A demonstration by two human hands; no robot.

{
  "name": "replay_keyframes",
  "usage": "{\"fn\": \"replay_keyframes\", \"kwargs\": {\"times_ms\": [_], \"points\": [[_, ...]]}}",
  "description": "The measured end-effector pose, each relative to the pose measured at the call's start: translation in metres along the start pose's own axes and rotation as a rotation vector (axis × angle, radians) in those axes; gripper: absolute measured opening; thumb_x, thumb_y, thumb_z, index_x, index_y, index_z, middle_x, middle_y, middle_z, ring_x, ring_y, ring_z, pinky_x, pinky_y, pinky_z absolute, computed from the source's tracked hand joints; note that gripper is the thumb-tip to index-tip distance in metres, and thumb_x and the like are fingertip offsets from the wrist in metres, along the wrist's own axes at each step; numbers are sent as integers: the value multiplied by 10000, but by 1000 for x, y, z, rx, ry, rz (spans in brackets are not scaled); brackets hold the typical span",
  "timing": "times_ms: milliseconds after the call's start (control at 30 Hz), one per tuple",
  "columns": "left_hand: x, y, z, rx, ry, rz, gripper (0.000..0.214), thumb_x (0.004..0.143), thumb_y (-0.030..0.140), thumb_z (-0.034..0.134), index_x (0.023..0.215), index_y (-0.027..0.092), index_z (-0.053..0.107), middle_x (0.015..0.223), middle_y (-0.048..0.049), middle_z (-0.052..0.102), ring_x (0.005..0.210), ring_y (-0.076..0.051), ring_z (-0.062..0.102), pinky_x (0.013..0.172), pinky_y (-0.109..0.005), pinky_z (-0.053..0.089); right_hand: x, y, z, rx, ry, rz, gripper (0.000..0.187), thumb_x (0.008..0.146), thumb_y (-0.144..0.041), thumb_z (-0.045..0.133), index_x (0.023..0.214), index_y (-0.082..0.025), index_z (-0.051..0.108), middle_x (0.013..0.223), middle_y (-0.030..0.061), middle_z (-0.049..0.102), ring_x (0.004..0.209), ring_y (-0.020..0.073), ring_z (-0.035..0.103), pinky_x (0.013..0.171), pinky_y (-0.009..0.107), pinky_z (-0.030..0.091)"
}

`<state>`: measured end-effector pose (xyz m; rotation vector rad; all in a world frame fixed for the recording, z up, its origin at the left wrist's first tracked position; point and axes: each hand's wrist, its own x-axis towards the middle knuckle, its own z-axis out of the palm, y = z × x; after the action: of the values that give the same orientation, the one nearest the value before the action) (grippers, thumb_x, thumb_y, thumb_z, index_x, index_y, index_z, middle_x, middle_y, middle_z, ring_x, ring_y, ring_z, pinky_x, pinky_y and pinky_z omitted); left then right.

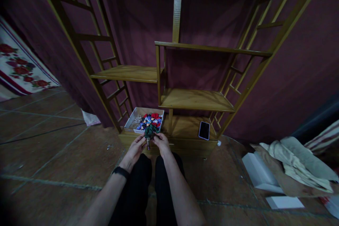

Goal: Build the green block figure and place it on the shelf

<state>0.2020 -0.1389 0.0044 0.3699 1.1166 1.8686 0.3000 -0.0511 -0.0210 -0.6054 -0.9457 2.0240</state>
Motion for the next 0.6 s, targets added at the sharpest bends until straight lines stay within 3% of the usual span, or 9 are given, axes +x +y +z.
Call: {"fn": "replay_keyframes", "kwargs": {"times_ms": [333, 600], "points": [[1, -2, -2, 35, -71, 6, 425, 604, 207, 745, 1008, 182, 615, 939, -52, 637, 745, -112, 589, 670, -214, 443, 5, 1, -2, -10, 145, -86, 274, 549, -267, 738, 773, -176, 609, 848, 20, 644, 824, 165, 613, 777, 336, 506], [4, -9, -1, 22, -48, 25, 544, 511, 163, 789, 1017, 172, 590, 873, -40, 637, 743, -120, 594, 673, -226, 439, 6, 0, -3, -34, 198, -105, 300, 525, -287, 751, 765, -173, 611, 768, 6, 636, 768, 165, 617, 745, 344, 517]]}}
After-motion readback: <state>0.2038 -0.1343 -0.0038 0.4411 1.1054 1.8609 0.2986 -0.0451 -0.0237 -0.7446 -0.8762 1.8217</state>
